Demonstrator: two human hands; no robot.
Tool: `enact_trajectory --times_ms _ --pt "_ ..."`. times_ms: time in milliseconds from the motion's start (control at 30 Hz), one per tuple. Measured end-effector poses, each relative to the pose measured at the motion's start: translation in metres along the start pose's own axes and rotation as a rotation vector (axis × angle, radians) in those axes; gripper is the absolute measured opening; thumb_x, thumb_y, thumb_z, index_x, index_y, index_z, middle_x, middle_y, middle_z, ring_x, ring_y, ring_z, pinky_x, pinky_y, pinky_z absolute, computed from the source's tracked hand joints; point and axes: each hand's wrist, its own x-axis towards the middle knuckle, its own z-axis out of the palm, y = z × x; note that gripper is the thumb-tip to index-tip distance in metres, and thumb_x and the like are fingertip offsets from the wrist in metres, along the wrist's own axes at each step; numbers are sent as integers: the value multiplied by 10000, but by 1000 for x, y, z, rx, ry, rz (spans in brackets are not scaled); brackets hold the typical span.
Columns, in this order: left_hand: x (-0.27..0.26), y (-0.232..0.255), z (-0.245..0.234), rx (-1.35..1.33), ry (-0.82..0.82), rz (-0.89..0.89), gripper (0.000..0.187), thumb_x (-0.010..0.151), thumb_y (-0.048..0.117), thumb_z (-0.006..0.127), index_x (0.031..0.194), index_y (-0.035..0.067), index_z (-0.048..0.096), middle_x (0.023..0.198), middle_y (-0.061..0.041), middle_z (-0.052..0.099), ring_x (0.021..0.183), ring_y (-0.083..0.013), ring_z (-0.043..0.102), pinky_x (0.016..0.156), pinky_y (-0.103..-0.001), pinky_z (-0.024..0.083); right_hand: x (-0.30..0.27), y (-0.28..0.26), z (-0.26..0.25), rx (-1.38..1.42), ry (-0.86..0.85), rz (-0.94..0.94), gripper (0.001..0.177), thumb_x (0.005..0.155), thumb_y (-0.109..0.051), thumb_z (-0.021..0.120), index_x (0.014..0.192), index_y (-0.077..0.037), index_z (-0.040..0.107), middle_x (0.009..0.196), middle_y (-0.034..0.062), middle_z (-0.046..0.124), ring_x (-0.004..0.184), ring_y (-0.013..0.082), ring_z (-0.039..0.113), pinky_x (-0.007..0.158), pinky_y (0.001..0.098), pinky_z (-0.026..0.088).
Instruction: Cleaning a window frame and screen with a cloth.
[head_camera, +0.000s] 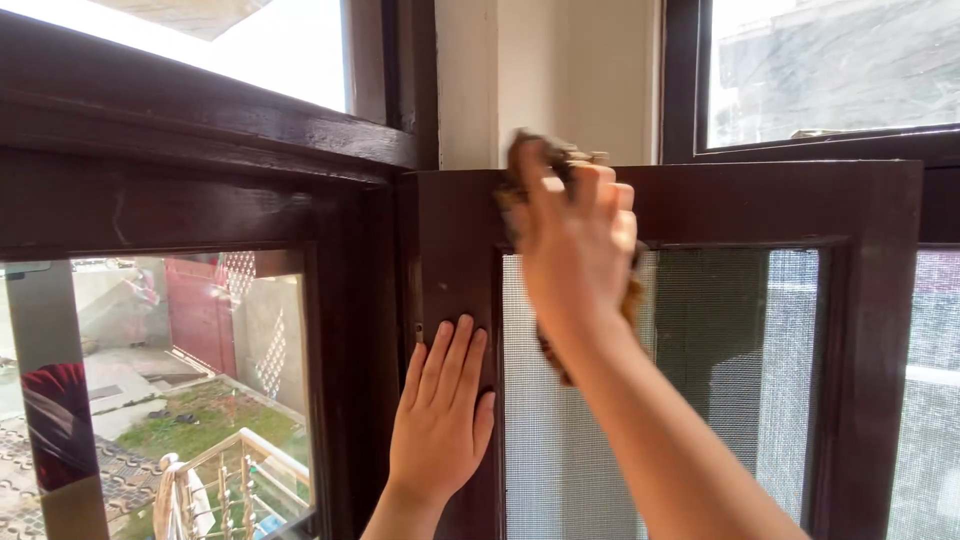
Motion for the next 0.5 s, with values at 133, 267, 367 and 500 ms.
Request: enact_trajectory --times_ms 133,267,367,500 --pt "-4 -5 5 -6 -21 13 581 1015 301 472 1505 -5 416 1598 -177 390 1513 -340 333 1231 -517 256 -4 -56 0 160 -50 -176 576 922 -165 666 1488 -218 573 1184 153 560 1040 341 537 836 516 494" --pt "0 -3 1 11 -41 20 611 989 310 480 1511 2 405 1592 -174 372 1502 -341 325 1218 -519 255 -5 -51 6 223 40 -362 655 848 -99 713 1479 -239 606 1158 104 570 993 311 523 883 500 482" --pt "3 1 -2 52 -35 23 617 989 316 479 1523 16 400 1613 -161 368 1499 -325 330 1212 -511 262 5 -10 0 160 -37 -444 662 885 -112 705 1518 -254 574 1160 96 564 1034 307 545 915 503 491" --pt "3 2 0 61 -27 22 626 991 319 472 1532 15 392 1619 -152 365 1504 -322 328 1213 -507 268 11 77 -2 1 -25 -346 628 914 -279 691 1521 -304 534 1260 179 544 1121 348 543 906 546 478"
